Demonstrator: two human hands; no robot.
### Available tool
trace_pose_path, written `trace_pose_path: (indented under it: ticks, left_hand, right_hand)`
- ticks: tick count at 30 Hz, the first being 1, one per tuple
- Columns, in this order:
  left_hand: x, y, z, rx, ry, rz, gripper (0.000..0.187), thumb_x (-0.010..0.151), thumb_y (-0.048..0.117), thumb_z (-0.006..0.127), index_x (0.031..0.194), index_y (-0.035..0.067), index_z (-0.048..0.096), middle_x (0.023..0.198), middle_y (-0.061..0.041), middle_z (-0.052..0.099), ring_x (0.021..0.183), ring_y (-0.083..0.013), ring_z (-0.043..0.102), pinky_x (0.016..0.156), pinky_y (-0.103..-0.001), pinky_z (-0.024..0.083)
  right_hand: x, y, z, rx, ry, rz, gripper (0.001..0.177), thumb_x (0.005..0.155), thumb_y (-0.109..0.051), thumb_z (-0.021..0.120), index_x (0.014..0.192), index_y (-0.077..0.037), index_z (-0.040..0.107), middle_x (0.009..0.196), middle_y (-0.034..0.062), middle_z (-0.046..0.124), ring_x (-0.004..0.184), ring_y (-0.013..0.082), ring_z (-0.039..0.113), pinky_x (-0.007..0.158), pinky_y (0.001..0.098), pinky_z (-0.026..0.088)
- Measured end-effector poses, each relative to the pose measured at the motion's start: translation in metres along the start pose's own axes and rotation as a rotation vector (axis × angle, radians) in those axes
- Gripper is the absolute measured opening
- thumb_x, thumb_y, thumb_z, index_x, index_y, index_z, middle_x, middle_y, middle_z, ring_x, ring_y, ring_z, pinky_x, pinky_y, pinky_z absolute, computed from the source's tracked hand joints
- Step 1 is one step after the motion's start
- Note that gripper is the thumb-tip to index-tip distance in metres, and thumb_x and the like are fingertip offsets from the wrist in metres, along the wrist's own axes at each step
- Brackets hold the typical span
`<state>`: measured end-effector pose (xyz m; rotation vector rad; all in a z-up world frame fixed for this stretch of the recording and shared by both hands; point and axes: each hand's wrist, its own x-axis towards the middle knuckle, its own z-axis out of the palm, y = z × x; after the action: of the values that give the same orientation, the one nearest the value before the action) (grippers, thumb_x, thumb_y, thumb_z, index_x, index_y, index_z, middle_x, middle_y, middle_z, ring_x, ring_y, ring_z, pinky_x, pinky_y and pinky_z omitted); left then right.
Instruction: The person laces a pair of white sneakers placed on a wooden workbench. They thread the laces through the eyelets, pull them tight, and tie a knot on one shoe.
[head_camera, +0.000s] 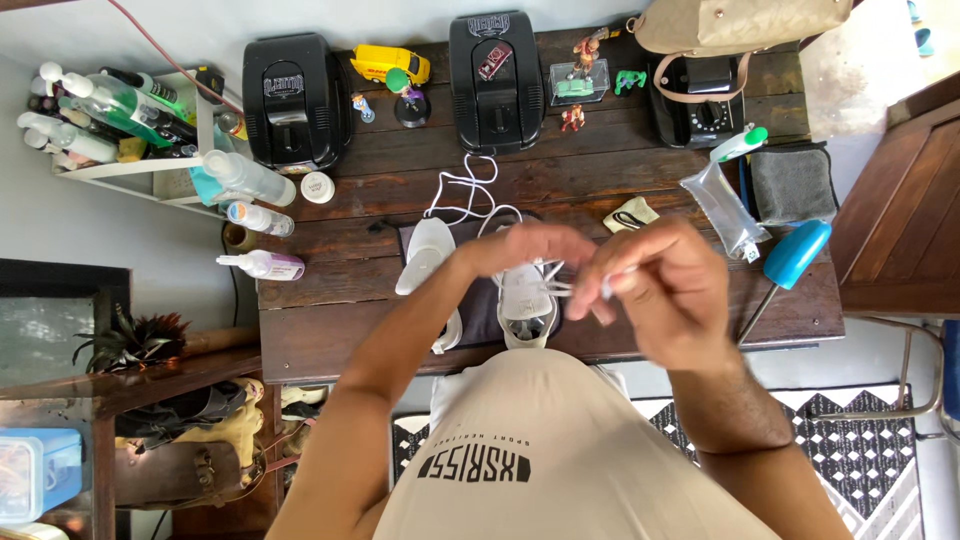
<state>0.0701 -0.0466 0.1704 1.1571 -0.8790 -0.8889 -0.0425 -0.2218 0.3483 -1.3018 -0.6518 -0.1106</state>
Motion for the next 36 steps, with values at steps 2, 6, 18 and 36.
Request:
trace_pose_path:
  ticks: [2, 6, 18, 36]
  left_hand:
    - [-0.016, 0.014, 0.018, -0.222, -0.235, 0.129, 0.059, 0.091, 0.061, 0.076, 0.115, 0.009, 0.066, 0.106, -0.005, 0.075, 0.095, -0.0141, 0.071, 0.09, -0.029, 0.056]
    - [-0.043, 0.006, 0.024, 0.065, 0.023, -0.009, 0.016, 0.104, 0.028, 0.063, 0.099, 0.012, 0.065, 0.086, 0.004, 0.065, 0.074, -0.0052, 0.062, 0.073, -0.022, 0.052]
    - [-0.051, -0.041, -0.002, 0.196, 0.402, -0.183, 0.029, 0.111, 0.026, 0.046, 0.104, 0.007, 0.067, 0.088, -0.003, 0.063, 0.082, -0.0144, 0.054, 0.076, -0.03, 0.044]
    - [-0.035, -0.091, 0.003, 0.055, 0.834, -0.038, 0.022, 0.104, 0.019, 0.064, 0.107, -0.001, 0.07, 0.117, -0.015, 0.068, 0.112, -0.0217, 0.064, 0.103, -0.042, 0.051]
  right_hand:
    - [-0.007, 0.008, -0.016, -0.064, 0.211, 0.049, 0.006, 0.108, -0.011, 0.051, 0.102, -0.011, 0.051, 0.074, 0.008, 0.065, 0.056, 0.0132, 0.063, 0.053, 0.019, 0.049]
    - [-0.025, 0.021, -0.088, -0.119, 0.324, -0.117, 0.024, 0.111, 0.006, 0.042, 0.107, -0.015, 0.054, 0.08, 0.0014, 0.064, 0.06, 0.0083, 0.064, 0.051, 0.0159, 0.051]
    - [-0.127, 0.162, -0.148, -1.569, -0.003, 0.722, 0.02, 0.103, -0.007, 0.055, 0.116, 0.001, 0.068, 0.084, 0.0248, 0.07, 0.082, 0.0407, 0.073, 0.072, 0.0522, 0.056]
    - [-0.117, 0.289, -0.016, -0.705, 0.4, 0.668, 0.045, 0.073, -0.033, 0.096, 0.098, -0.011, 0.065, 0.055, 0.0024, 0.055, 0.047, 0.0129, 0.052, 0.048, 0.0289, 0.04]
